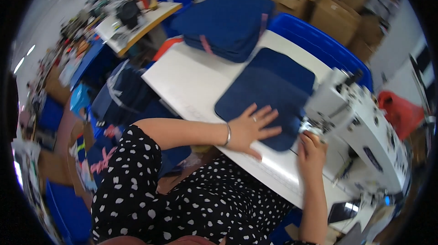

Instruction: Sewing together fabric components to manufacture pouches using an industrial sewing machine.

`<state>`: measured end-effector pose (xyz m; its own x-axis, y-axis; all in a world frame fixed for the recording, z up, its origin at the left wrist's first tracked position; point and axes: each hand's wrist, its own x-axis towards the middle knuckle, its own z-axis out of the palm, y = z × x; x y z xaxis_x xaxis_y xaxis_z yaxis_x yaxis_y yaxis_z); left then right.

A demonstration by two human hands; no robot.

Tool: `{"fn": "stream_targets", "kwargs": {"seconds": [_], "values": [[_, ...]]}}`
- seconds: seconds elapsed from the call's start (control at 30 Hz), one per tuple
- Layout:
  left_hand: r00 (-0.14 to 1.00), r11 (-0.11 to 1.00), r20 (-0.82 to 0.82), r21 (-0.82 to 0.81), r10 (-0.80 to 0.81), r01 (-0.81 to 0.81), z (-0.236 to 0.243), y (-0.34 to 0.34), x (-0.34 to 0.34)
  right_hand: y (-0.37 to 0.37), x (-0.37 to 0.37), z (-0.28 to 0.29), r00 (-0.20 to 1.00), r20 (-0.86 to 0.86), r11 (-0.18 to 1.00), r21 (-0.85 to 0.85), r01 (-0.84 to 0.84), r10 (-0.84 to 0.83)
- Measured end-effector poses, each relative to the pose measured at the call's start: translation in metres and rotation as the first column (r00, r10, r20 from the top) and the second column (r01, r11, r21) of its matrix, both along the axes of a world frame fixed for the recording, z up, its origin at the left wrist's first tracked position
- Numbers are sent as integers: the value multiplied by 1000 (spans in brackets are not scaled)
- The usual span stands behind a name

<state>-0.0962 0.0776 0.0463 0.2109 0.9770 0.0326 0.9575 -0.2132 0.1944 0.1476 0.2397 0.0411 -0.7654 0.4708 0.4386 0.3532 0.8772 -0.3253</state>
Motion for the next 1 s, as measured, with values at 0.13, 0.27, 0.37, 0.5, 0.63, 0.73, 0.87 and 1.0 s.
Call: {"fn": "stream_targets", "kwargs": {"seconds": [0.13,0.27,0.37,0.5,0.63,0.73,0.87,1.0], "values": [[980,984,95,39,-175,172,6,-80,-2,11,12,-4,1000,11,999,32,3,-3],[1000,966,-8,257,-28,29,-26,-181,-30,14,5,-4,996,80,997,60,-38,33],[986,970,-33,186,164,-155,-39,-258,-48,19,5,-8,996,77,994,96,-54,46],[877,886,-336,-192,344,-421,-50,-364,-82,18,7,-4,996,91,995,99,-30,21],[874,713,-389,-522,290,-469,-109,-472,-94,12,7,-4,999,41,993,116,-5,0],[915,604,-277,-689,293,-401,-101,-466,-93,5,0,-3,1000,7,993,119,-28,27],[932,380,-238,-864,272,-331,-43,-356,-115,2,-1,3,999,-21,996,83,-43,45],[906,904,-27,82,423,-420,39,-206,-151,0,1,7,999,-32,995,94,-20,23]]}}
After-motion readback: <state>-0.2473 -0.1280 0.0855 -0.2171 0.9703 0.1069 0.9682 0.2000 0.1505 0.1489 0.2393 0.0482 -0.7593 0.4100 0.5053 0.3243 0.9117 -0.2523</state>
